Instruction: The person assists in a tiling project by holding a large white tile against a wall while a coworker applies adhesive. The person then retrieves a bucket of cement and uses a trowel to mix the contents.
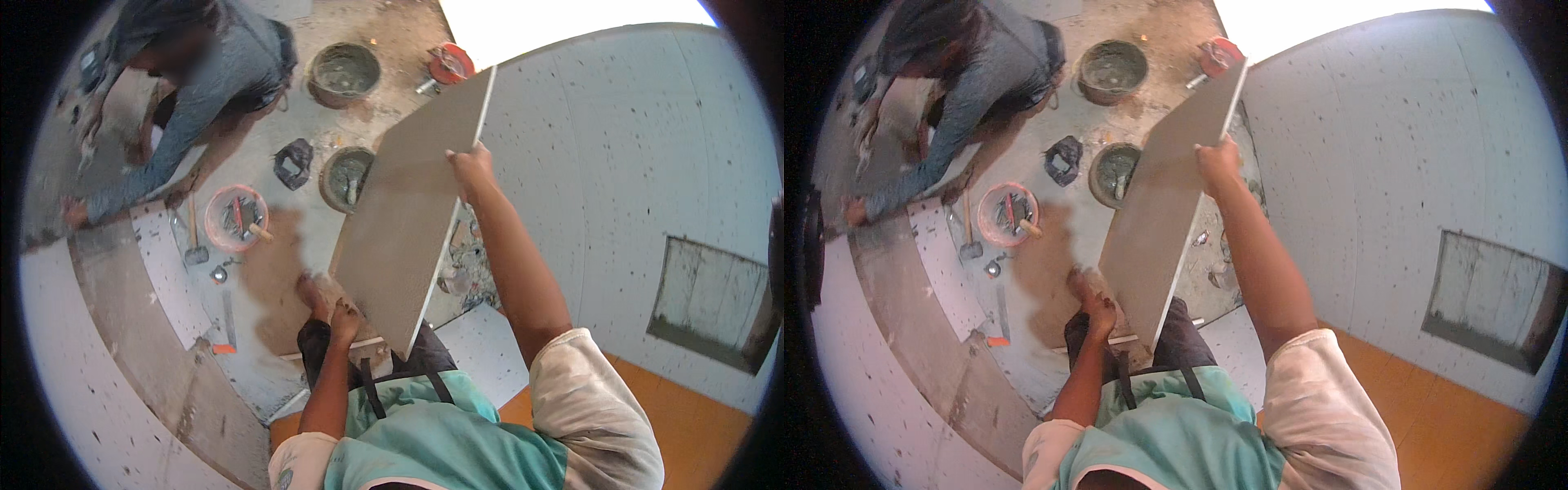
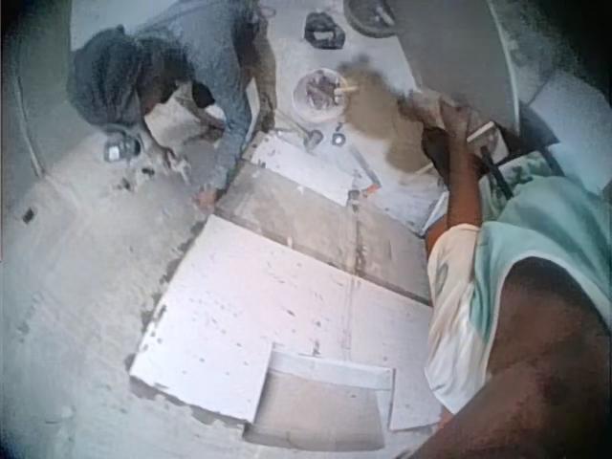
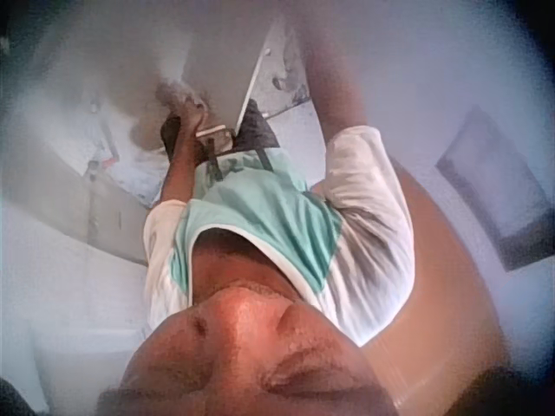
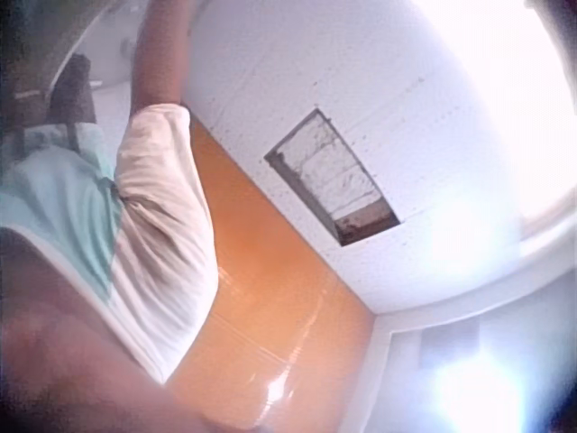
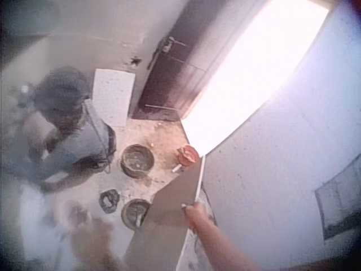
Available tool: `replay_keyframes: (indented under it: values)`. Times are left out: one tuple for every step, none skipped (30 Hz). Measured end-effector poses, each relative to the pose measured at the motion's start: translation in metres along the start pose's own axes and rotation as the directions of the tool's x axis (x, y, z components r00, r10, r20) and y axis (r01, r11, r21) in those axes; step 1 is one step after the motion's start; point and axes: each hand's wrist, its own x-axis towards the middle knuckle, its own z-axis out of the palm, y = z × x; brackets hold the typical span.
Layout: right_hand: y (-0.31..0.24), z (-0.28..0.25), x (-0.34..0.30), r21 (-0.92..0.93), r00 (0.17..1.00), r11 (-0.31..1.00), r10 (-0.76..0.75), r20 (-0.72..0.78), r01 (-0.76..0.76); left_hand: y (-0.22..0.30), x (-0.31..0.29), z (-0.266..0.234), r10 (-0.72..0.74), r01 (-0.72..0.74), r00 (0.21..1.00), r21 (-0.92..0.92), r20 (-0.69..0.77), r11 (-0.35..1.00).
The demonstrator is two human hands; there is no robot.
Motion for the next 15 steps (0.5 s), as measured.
replay_keyframes:
  values:
    - [-0.006, 0.002, -0.003, 0.004, 1.0, 1.0, -0.009, -0.016, 0.009, 0.016, -0.007, -0.005, 0.094, -0.095, 0.995, 0.175, 0.014, 0.98]
    - [-0.008, 0.001, -0.006, 0.008, 0.999, 1.0, -0.011, -0.032, 0.011, 0.05, -0.029, -0.018, 0.182, -0.187, 0.982, 0.344, 0.048, 0.92]
    - [-0.004, -0.003, -0.003, 0.028, 1.0, 1.0, -0.002, -0.03, 0.003, 0.076, -0.043, -0.025, 0.265, -0.278, 0.959, 0.496, 0.096, 0.823]
    - [-0.001, -0.004, -0.001, 0.048, 1.0, 0.999, 0.004, -0.019, -0.003, 0.083, -0.047, -0.026, 0.301, -0.318, 0.947, 0.492, 0.115, 0.811]
    - [0.002, -0.005, 0.0, 0.067, 1.0, 0.998, 0.008, -0.007, -0.007, 0.089, -0.049, -0.025, 0.336, -0.357, 0.932, 0.486, 0.133, 0.798]
    - [0.005, -0.005, 0.001, 0.076, 1.0, 0.997, 0.007, -0.007, -0.006, 0.091, -0.048, -0.024, 0.371, -0.396, 0.917, 0.477, 0.15, 0.785]
    - [0.001, -0.005, -0.001, 0.084, 1.0, 0.996, 0.007, -0.009, -0.006, 0.088, -0.044, -0.021, 0.461, -0.475, 0.873, 0.48, 0.157, 0.738]
    - [0.001, -0.005, -0.003, 0.093, 1.0, 0.996, 0.007, -0.01, -0.006, 0.085, -0.039, -0.016, 0.546, -0.55, 0.821, 0.481, 0.166, 0.682]
    - [0.003, -0.005, -0.002, 0.093, 1.0, 0.996, -0.01, -0.023, 0.012, 0.081, -0.035, -0.012, 0.625, -0.62, 0.761, 0.48, 0.174, 0.621]
    - [0.005, -0.004, -0.001, 0.098, 0.999, 0.995, -0.028, -0.035, 0.032, 0.086, -0.036, -0.01, 0.641, -0.641, 0.744, 0.471, 0.188, 0.606]
    - [0.01, -0.004, 0.002, 0.101, 0.998, 0.993, -0.047, -0.048, 0.052, 0.092, -0.038, -0.008, 0.656, -0.661, 0.728, 0.462, 0.2, 0.592]
    - [0.018, -0.004, 0.006, 0.157, 0.998, 0.986, -0.056, -0.028, 0.06, 0.098, -0.039, -0.006, 0.671, -0.68, 0.711, 0.451, 0.21, 0.578]
    - [0.023, -0.005, 0.01, 0.21, 0.998, 0.975, -0.069, -0.006, 0.069, 0.1, -0.041, -0.004, 0.694, -0.697, 0.691, 0.444, 0.203, 0.563]
    - [0.027, -0.007, 0.013, 0.263, 0.996, 0.961, -0.085, 0.015, 0.078, 0.101, -0.043, -0.002, 0.717, -0.714, 0.67, 0.436, 0.195, 0.548]
    - [0.031, -0.009, 0.017, 0.21, 0.997, 0.976, -0.07, 0.026, 0.063, 0.099, -0.045, 0.001, 0.739, -0.729, 0.648, 0.429, 0.185, 0.533]
